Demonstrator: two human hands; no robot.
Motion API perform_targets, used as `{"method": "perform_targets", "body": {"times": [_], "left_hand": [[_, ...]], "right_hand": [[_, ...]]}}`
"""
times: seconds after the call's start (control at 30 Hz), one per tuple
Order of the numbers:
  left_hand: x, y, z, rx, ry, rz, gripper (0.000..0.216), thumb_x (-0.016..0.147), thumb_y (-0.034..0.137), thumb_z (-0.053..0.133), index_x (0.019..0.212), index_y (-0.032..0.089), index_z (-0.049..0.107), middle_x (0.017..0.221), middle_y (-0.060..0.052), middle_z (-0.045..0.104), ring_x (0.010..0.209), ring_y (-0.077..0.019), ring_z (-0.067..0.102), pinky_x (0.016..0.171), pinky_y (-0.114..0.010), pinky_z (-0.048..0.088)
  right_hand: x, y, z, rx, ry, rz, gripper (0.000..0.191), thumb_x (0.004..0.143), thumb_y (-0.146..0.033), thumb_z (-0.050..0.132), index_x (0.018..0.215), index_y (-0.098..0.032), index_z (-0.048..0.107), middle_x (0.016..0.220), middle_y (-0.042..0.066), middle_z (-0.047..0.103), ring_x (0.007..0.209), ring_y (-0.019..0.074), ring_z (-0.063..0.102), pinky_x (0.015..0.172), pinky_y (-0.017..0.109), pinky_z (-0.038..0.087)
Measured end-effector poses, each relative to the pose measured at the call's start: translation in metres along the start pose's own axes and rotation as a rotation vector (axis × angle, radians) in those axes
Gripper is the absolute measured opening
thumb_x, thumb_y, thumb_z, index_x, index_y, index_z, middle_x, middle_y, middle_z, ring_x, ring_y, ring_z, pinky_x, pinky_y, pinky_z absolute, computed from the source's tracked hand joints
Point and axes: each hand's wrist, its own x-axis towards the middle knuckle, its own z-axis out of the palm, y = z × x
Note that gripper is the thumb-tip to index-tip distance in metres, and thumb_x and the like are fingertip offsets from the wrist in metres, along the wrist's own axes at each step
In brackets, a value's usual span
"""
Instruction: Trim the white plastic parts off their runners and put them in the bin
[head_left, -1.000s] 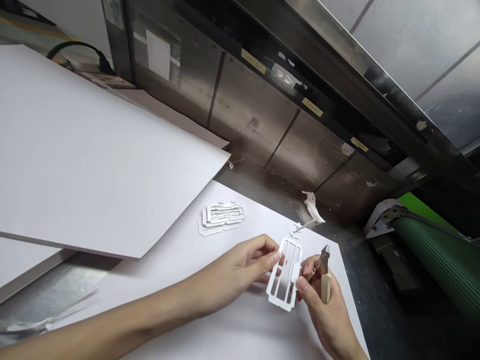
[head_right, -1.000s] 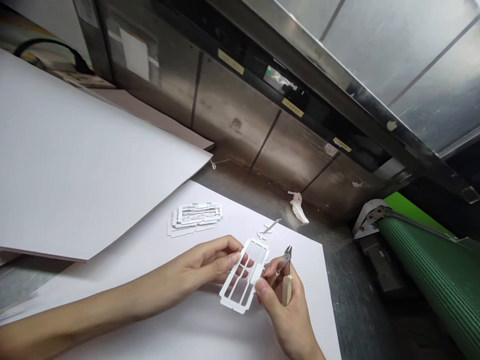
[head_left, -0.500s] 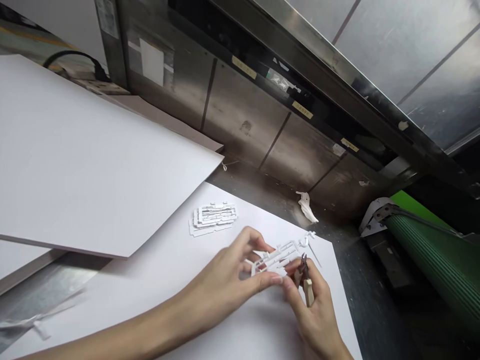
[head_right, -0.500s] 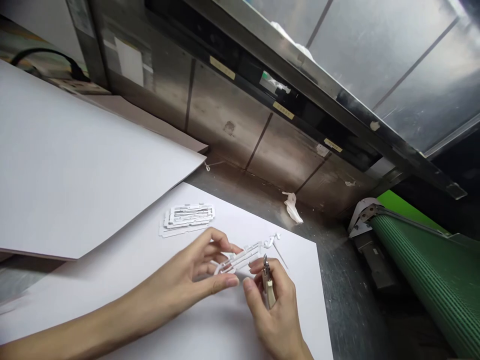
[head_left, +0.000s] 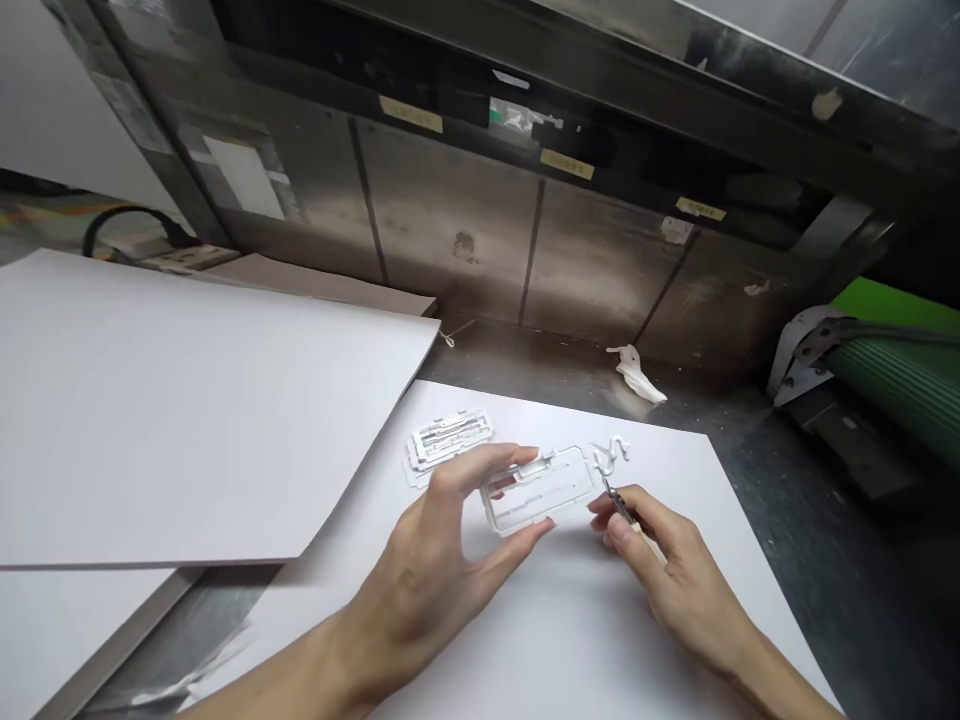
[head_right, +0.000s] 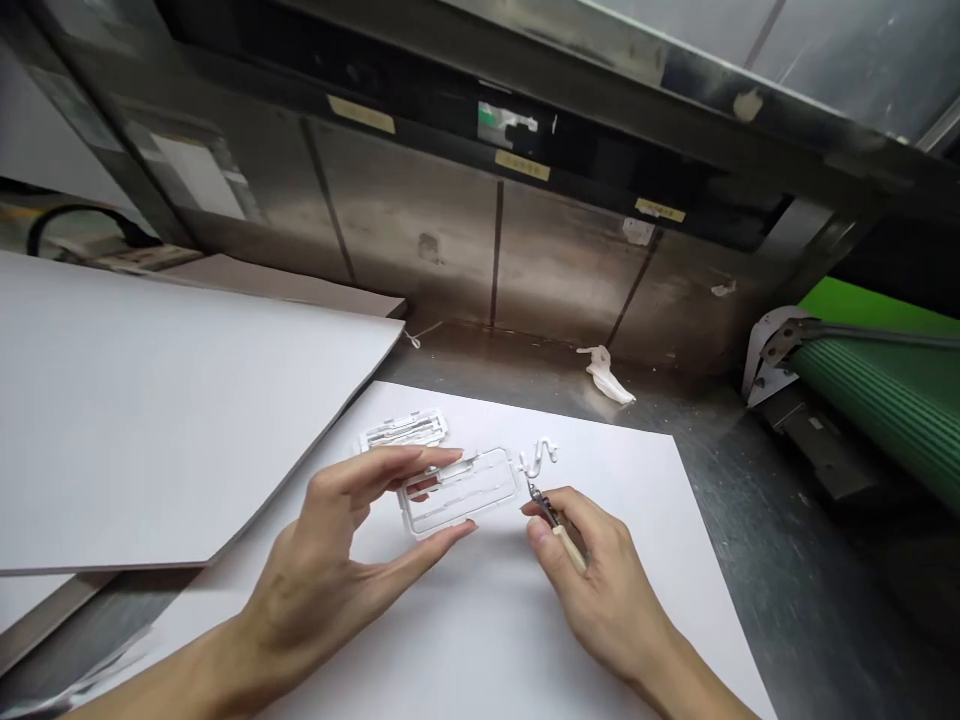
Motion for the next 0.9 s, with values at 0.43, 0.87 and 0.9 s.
{"method": "perform_targets", "body": {"times": [0.43, 0.87, 0.9], "left_hand": [[0.008, 0.008, -0.009, 0.066, -0.086, 0.111, 0.063, 0.09, 0.007, 0.074, 0.143, 0.014, 0.043, 0.13, -0.01, 0.068, 0.123, -0.015, 0.064, 0.113, -0.028, 0.052], [0.007, -0.001, -0.005, 0.169, -0.136, 0.146, 0.052, 0.094, 0.016, 0.072, 0.141, 0.014, 0.05, 0.127, -0.011, 0.071, 0.118, -0.0192, 0.069, 0.106, -0.03, 0.057], [0.007, -0.001, -0.004, 0.171, -0.134, 0.147, 0.052, 0.094, 0.017, 0.072, 0.141, 0.014, 0.05, 0.127, -0.012, 0.071, 0.118, -0.0194, 0.07, 0.106, -0.03, 0.057]], "right_hand": [[0.003, -0.01, 0.004, 0.014, -0.026, 0.039, 0.035, 0.107, -0.055, 0.049, 0.104, -0.025, 0.067, 0.095, 0.0, 0.066, 0.086, 0.017, 0.059, 0.079, 0.029, 0.043], [0.004, -0.008, 0.002, -0.153, 0.035, -0.045, 0.047, 0.107, -0.056, 0.047, 0.082, -0.02, 0.066, 0.076, 0.001, 0.064, 0.072, 0.017, 0.057, 0.062, 0.028, 0.038], [0.004, -0.006, 0.001, -0.151, 0.038, -0.047, 0.047, 0.106, -0.056, 0.047, 0.083, -0.02, 0.067, 0.074, 0.001, 0.063, 0.069, 0.0166, 0.056, 0.06, 0.028, 0.036]]}}
